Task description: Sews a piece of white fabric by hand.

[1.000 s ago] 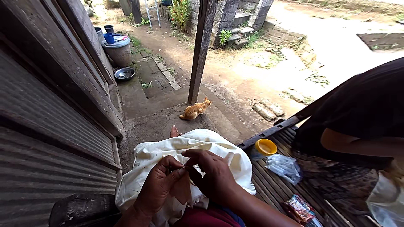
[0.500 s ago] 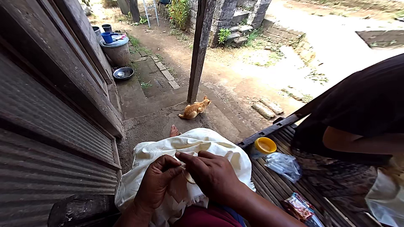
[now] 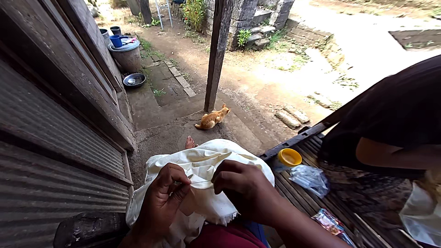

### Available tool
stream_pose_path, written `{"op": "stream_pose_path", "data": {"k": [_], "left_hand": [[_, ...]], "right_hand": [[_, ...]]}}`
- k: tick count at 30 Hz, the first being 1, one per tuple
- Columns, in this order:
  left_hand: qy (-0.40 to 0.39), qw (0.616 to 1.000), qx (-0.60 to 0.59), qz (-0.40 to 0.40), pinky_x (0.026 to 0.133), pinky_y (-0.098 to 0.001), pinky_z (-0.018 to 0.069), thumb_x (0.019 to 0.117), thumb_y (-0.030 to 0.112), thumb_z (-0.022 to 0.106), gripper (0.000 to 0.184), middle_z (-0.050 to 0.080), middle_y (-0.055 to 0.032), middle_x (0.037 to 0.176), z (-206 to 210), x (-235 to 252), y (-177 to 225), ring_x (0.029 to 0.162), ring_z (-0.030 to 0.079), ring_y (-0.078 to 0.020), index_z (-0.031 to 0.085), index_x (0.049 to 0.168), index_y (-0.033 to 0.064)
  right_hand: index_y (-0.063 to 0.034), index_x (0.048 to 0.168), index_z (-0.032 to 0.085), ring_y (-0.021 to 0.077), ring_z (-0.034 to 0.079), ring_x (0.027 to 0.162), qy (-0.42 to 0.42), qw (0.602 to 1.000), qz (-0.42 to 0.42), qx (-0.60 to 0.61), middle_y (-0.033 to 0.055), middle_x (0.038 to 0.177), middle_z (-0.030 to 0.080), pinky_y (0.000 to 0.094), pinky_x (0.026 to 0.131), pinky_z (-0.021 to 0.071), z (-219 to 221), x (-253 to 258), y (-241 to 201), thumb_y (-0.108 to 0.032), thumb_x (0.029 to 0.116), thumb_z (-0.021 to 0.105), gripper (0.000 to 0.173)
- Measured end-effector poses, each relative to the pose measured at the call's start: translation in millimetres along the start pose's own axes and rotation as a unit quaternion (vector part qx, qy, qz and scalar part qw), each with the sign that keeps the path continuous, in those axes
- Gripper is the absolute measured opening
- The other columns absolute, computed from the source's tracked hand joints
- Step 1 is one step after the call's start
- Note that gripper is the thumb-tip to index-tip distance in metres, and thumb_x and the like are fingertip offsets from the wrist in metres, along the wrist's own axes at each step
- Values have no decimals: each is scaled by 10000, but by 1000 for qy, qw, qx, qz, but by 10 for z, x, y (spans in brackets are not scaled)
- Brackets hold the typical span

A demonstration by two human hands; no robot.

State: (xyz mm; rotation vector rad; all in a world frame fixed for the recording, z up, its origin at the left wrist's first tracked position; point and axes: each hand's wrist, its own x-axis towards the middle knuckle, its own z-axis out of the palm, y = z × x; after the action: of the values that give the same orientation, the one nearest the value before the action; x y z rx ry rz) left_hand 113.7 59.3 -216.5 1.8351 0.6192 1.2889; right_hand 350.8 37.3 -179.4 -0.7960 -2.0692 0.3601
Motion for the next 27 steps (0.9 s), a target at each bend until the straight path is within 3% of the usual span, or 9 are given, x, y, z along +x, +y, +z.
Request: {"op": "stream_pose_path", "data": {"k": [3,7,8,12,17,19,22,25,27], "left_hand": [[-8,999,31,21,880,-173,511,1035,210,613,68,577,45,1053,-78,23,88,1022,581,-28,646,1074,165],[-23,998,50,34,872,-177,520,1040,219,605,82,571,32,1047,-102,26,152,1012,587,-33,643,1077,156],[-28,997,55,37,873,-175,517,1044,224,598,86,569,32,1046,-102,29,166,1010,585,-31,638,1077,156],[-38,993,102,34,799,-155,513,1044,259,576,141,580,23,1009,-109,47,235,939,585,-17,614,1075,127],[-10,970,241,25,697,-101,441,910,558,696,492,566,40,887,-41,73,334,802,524,33,668,1117,112],[4,958,285,26,661,-87,419,890,456,740,377,556,42,852,3,81,323,759,509,36,692,1073,130],[15,943,331,20,643,-81,438,845,186,647,190,558,31,864,61,91,301,748,526,29,731,1014,168],[17,938,345,11,662,-88,439,854,280,682,208,553,22,906,90,91,262,793,534,24,749,1033,196],[23,937,349,8,662,-94,440,880,369,718,194,540,26,894,101,93,232,792,528,22,750,973,202]], "right_hand": [[-139,880,715,130,653,812,-35,995,-10,-88,32,888,677,266,652,539,-70,43,-68,-38,928,540,207],[-140,1119,780,148,607,787,-16,989,-7,-149,58,945,652,252,637,513,-5,79,-129,-178,963,619,228],[-143,1123,787,157,604,775,-10,986,-7,-164,67,958,653,258,620,511,23,83,-125,-188,964,629,228],[-105,852,728,169,633,795,14,979,-29,-201,79,951,669,252,633,532,46,101,-124,-109,952,629,141],[-100,842,690,177,642,834,18,975,-36,-220,75,937,659,252,653,532,-10,124,-178,-93,950,608,136],[-97,840,681,182,642,828,14,973,-30,-229,75,937,659,257,651,534,-19,119,-175,-99,942,617,121],[-97,833,673,183,636,819,11,969,-19,-244,72,931,654,260,658,531,-10,99,-134,-114,934,630,111],[-94,820,673,189,642,821,3,968,-4,-249,74,927,653,262,669,542,8,79,-93,-131,915,662,103],[-95,808,664,190,646,836,-5,969,10,-248,71,921,650,260,683,546,19,69,-80,-141,903,683,108]]}}
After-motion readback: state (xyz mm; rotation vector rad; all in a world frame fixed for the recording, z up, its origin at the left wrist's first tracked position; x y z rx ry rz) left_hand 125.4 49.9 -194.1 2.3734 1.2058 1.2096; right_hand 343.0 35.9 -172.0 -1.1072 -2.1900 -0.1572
